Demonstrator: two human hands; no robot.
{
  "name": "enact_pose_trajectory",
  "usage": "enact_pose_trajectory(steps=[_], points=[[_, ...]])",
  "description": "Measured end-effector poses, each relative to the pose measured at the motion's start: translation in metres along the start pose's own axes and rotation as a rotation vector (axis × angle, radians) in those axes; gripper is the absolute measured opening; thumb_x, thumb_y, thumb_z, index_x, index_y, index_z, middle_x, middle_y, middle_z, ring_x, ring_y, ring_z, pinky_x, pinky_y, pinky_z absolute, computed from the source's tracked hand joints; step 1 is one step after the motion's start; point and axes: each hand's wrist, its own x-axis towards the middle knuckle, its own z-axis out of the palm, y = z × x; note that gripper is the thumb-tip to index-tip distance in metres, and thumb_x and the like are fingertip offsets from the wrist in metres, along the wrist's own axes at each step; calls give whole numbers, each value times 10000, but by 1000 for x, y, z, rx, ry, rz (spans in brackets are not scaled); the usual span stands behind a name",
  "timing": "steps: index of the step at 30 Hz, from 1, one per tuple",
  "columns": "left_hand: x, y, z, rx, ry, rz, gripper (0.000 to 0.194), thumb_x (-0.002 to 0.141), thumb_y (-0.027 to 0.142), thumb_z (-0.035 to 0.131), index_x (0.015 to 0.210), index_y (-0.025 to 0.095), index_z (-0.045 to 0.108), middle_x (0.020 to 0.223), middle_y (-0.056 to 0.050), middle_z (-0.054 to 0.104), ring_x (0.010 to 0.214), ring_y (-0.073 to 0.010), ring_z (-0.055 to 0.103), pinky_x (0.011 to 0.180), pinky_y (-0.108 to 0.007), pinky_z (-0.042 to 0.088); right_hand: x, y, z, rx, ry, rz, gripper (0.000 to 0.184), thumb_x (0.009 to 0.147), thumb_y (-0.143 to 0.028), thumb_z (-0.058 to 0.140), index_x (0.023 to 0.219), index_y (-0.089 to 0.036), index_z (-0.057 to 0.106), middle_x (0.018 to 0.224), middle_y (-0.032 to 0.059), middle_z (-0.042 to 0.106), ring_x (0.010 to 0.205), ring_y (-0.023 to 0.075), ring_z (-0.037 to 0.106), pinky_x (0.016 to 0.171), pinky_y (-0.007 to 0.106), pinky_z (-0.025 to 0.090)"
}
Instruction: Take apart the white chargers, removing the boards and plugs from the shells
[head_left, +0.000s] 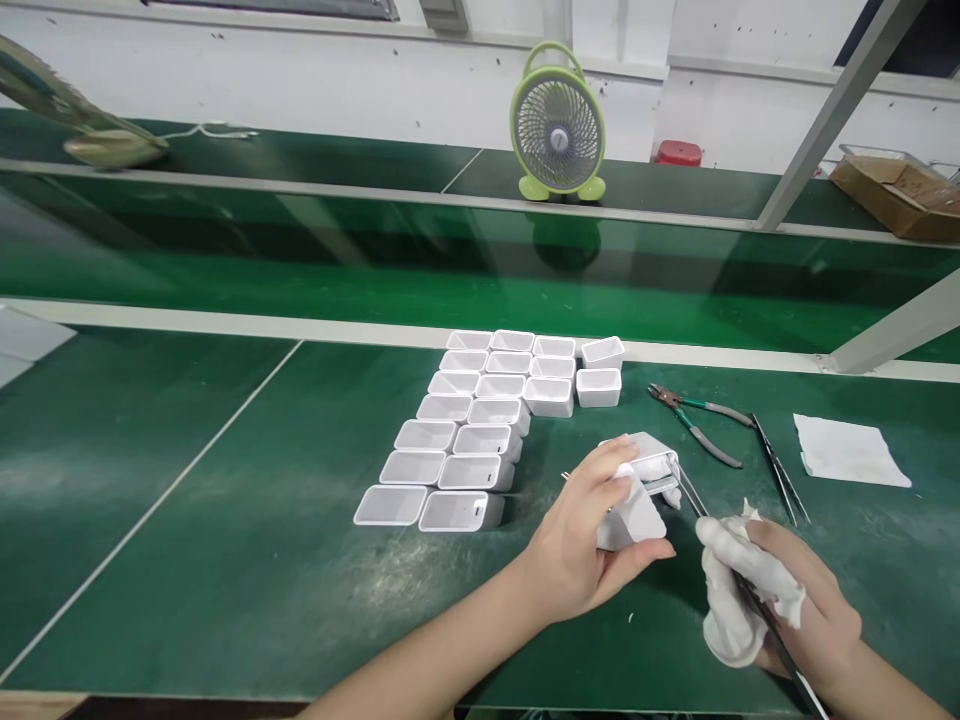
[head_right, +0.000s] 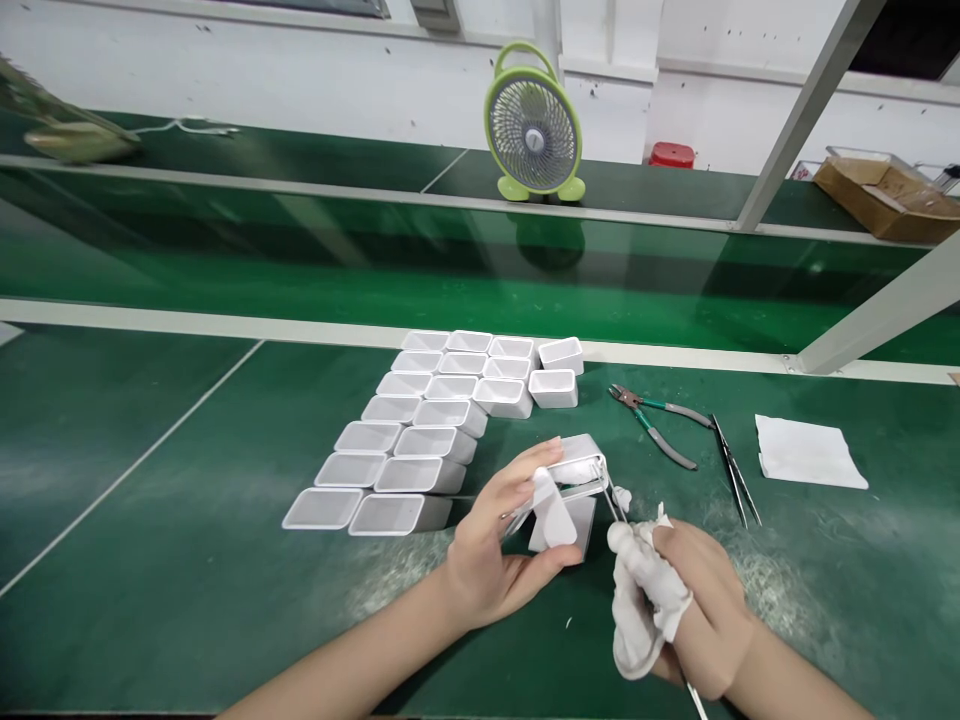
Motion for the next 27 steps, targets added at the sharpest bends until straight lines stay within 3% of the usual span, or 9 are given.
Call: enact_pose_trajectory(steps=[8,12,18,23,27], points=[[-1,-1,1,-10,-1,10,712,863,245,703,1456,161,319,1303,-207,552,1314,-293,513,1085,-540,461,-8,1,-1,59,7,141,437,831,-489,676,1213,-278,684,1086,125,750,907,363,734,746,476,645],[-3,-3,1,8,9,-16,729,856,267,711,1462,196,314,1285,-199,567,1300,-305,530,1046,-538,498,-3,-1,-6,154,-34,175,407,838,-400,693,1233,-306,670,1101,89,751,923,338,736,807,437,633],[-6,-3,0,-7,12,-48,717,838,273,732,1431,184,340,1269,-212,573,1282,-322,547,1019,-532,520,3,-4,4,202,57,226,335,871,-346,658,1202,-314,690,1114,77,751,936,324,741,837,434,634],[-5,-1,0,-36,16,-77,705,845,268,726,1420,179,328,1278,-213,553,1284,-311,544,1024,-524,517,6,-7,4,218,26,247,329,868,-447,650,1161,-310,712,1104,78,756,959,320,737,879,445,620],[-6,2,1,-86,26,-154,663,860,234,706,1405,214,328,1269,-202,551,1279,-311,547,993,-521,534,6,-7,2,238,-34,369,306,864,-500,628,1052,-293,752,1017,84,777,934,311,742,876,435,623]])
